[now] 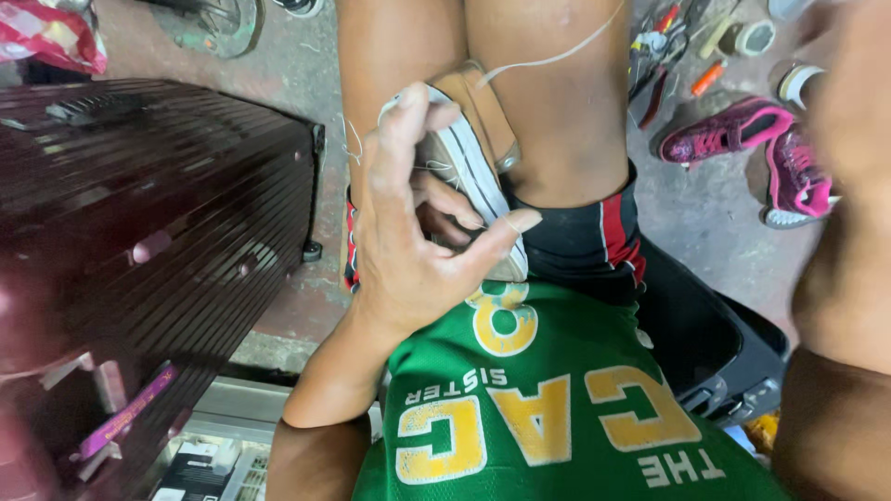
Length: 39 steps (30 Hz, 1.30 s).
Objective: The person sits on the floor of a shoe repair shop holding a canvas sneaker on their lap and stitches the sole to the upper with a needle and thread, pulling the thread tight after each pass and repositioning the shoe to continue stitching along the edge.
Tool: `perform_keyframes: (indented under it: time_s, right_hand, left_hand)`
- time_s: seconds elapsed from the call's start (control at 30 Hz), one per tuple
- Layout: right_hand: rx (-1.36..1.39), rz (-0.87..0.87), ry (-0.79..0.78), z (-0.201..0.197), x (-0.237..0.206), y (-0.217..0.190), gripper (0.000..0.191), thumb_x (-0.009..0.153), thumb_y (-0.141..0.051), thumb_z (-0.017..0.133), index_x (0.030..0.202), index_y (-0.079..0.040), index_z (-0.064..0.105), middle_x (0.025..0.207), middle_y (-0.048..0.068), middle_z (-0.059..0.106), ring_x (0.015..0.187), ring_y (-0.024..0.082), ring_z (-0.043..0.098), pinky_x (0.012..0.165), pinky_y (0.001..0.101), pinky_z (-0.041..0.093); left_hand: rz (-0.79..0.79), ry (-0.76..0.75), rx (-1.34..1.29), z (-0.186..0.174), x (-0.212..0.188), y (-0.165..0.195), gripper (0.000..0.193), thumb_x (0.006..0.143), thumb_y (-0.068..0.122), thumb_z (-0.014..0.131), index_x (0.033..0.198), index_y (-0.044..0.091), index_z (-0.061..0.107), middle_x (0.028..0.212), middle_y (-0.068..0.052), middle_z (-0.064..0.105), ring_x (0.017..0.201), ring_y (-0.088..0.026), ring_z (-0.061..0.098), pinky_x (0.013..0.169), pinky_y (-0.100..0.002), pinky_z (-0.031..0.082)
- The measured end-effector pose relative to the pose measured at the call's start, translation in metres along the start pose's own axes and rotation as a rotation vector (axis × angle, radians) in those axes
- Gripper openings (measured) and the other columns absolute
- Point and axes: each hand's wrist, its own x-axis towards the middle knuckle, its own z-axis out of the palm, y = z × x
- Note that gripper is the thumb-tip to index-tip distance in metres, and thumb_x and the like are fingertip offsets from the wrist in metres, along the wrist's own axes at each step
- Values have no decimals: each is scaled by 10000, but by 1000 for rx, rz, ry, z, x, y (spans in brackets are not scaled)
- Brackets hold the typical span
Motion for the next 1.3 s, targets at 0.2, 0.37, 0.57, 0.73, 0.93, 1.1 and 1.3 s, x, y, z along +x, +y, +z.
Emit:
perform_keyframes:
  time_s: [0.2,0.37,0.57,0.73,0.93,1.1,1.3]
  right_hand:
    - [866,-246,25,19,-20,-72,271,1017,-6,568,1286,-31,595,1039,136,678,868,330,668,726,406,537]
    - [1550,-139,6,22,-13,-84,284,1078,-100,494,1355,-44,514,945,62,599,784,170,582,718,311,507]
    - [1734,-41,-141,13,-11,-87,445,971,-104,635,1374,-42,456,887,8,542,718,68,472,613,215,353]
    - [1359,-126,-78,30,-4,-116,663,864,-86,904,1402,-69,517,831,-45,440,657,25,378,604,180,323]
    - [1354,-15,-105,32,2,-132,594,875,-47,892,1365,-82,558,887,-68,489,722,16,393,606,179,333]
    - [1357,-27,-86,34,8,-132,596,872,-32,882,1370,-79,558,799,-84,435,669,7,348,607,181,307]
    - [1505,3,-120,44,13,-129,552,896,32,841,1365,-66,567,865,-72,447,675,0,351,583,160,295]
  left_hand:
    - [-35,-2,3,-2,-7,-6,1002,887,131,978,1574,51,253,1500,-150,468,819,-98,663,694,-183,572]
    - [24,141,75,-6,-17,-13,731,906,34,790,1511,69,381,1546,-183,349,869,-150,664,703,-209,580]
    - [-285,56,61,-16,-29,-20,658,909,103,759,1476,-4,444,1022,-102,581,702,-97,554,647,-240,489]
    - [-345,117,-79,-23,-36,-24,64,1126,124,667,1132,61,656,892,-69,601,707,-98,541,630,-219,484]
    - [-325,151,-903,-29,-35,-32,160,1069,242,564,1027,102,627,1089,-60,681,794,-107,581,575,-199,448]
    - [56,81,575,-40,-33,-46,135,1073,166,678,1139,50,693,974,-89,625,855,-216,586,733,-373,516]
    - [-224,294,39,-67,-39,-65,452,963,125,825,706,98,454,687,-29,457,639,-143,405,588,-320,360]
